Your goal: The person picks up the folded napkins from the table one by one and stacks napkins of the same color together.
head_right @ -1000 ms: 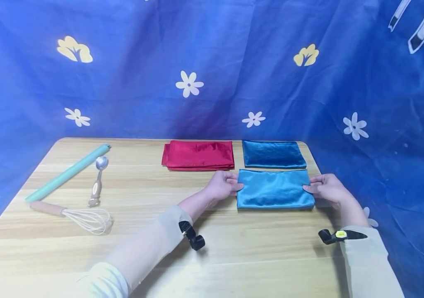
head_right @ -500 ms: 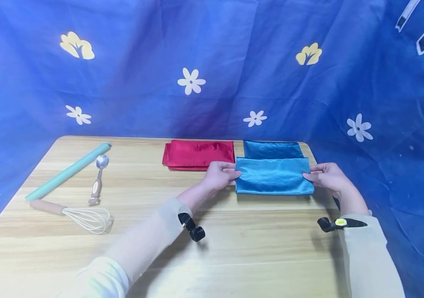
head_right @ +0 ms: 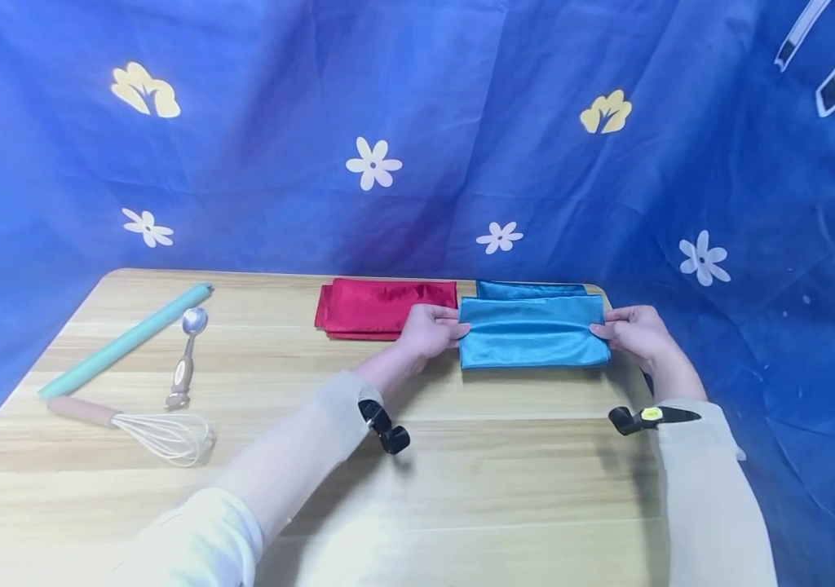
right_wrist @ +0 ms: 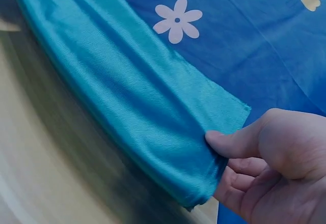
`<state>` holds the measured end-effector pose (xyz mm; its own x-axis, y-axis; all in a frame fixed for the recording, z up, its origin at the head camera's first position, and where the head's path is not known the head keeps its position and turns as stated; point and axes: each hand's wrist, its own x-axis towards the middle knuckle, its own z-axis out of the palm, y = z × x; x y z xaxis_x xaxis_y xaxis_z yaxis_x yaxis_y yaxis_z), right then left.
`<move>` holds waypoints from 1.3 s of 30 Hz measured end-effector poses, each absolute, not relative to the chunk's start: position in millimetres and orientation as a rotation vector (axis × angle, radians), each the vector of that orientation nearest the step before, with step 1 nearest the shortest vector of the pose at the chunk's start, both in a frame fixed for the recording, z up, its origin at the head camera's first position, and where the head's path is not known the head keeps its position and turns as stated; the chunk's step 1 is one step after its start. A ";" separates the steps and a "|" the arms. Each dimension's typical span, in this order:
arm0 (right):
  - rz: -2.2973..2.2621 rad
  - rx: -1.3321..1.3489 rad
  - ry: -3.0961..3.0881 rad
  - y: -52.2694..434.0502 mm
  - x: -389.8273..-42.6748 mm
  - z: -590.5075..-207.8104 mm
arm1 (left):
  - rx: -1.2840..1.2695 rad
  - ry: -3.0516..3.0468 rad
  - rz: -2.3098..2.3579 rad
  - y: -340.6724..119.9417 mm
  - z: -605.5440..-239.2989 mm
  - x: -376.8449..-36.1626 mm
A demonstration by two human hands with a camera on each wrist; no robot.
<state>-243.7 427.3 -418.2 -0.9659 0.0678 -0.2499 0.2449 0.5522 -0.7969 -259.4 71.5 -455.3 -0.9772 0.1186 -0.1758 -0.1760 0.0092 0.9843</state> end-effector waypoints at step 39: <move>-1.499 0.518 2.574 445.1 -322.2 -456.3 | -0.275 2.343 1.906 115.4 -479.6 -334.8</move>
